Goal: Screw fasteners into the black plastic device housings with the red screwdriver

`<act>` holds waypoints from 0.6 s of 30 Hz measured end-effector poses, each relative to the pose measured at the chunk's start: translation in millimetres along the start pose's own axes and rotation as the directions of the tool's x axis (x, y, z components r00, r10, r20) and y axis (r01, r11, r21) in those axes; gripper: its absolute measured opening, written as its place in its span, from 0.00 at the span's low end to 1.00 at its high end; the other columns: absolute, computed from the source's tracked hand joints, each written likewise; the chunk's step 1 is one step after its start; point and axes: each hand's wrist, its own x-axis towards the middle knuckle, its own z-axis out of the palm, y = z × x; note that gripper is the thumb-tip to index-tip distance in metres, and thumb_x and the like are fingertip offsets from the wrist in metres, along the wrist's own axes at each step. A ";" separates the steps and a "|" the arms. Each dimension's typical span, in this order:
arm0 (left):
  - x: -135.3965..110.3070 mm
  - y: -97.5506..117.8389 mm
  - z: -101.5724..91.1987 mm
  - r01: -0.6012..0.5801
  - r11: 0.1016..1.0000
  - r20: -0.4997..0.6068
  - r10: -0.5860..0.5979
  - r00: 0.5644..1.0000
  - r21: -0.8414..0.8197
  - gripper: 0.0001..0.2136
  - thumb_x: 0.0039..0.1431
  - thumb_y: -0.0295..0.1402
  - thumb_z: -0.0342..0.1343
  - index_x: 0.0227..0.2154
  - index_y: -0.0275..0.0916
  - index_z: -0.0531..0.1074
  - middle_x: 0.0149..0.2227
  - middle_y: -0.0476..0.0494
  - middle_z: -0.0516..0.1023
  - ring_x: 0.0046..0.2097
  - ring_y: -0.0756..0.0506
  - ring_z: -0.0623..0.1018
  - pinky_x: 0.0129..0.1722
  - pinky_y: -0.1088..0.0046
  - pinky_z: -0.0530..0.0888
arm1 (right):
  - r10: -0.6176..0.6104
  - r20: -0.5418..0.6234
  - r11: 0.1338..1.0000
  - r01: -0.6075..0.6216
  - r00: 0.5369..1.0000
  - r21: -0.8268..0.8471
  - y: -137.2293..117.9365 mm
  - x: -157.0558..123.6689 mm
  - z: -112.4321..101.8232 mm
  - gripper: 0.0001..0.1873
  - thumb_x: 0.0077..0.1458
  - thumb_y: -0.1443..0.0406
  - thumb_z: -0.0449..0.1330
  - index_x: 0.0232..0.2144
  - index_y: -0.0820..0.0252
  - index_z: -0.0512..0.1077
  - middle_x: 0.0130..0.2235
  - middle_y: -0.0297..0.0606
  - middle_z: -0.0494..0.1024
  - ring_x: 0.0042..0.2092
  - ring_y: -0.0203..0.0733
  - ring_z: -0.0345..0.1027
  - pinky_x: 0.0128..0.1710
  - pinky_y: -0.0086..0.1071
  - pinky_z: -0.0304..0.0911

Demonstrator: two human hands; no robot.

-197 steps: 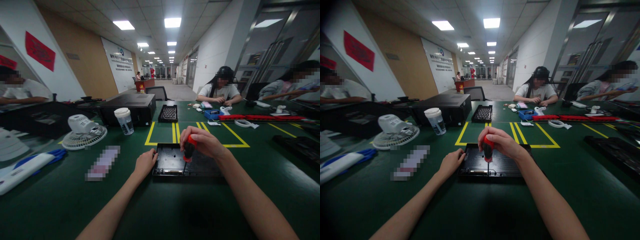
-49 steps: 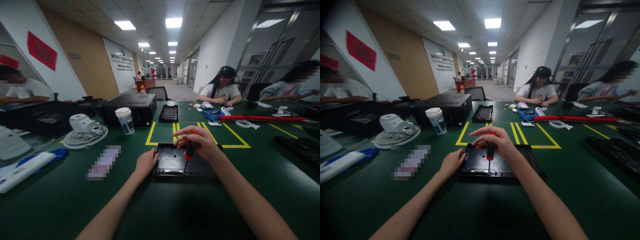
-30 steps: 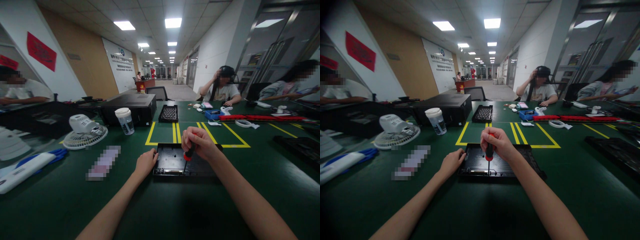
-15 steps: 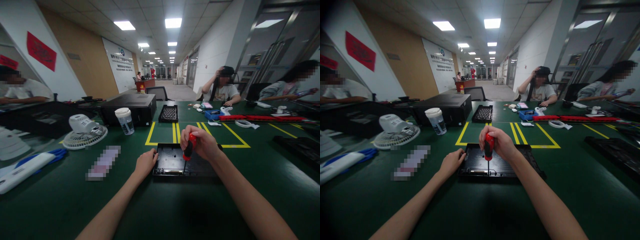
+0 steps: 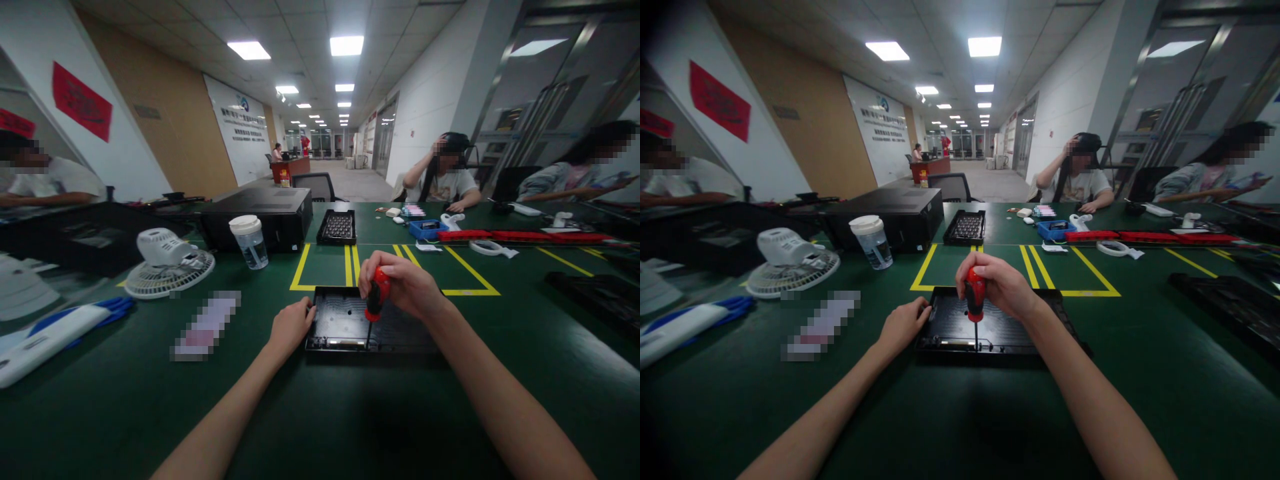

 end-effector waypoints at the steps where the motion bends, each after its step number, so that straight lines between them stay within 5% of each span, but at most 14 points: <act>1: -0.2 0.4 -0.6 0.001 1.000 0.004 -0.001 1.000 -0.002 0.14 0.59 0.43 0.40 0.37 0.43 0.67 0.33 0.44 0.76 0.35 0.45 0.75 0.33 0.72 0.68 | 0.006 0.001 1.000 -0.006 1.000 -0.004 -0.6 -0.3 -0.4 0.09 0.51 0.66 0.48 0.29 0.65 0.66 0.29 0.39 0.69 0.31 0.39 0.64 0.33 0.34 0.59; 18: -2.0 4.0 -5.2 0.015 1.000 0.023 -0.015 1.000 -0.013 0.13 0.60 0.42 0.41 0.37 0.42 0.67 0.34 0.44 0.76 0.35 0.46 0.75 0.33 0.73 0.68 | 0.059 0.012 0.997 -0.058 0.998 -0.055 -8.1 -3.9 -3.6 0.08 0.53 0.65 0.50 0.33 0.65 0.66 0.32 0.40 0.70 0.34 0.38 0.66 0.37 0.34 0.61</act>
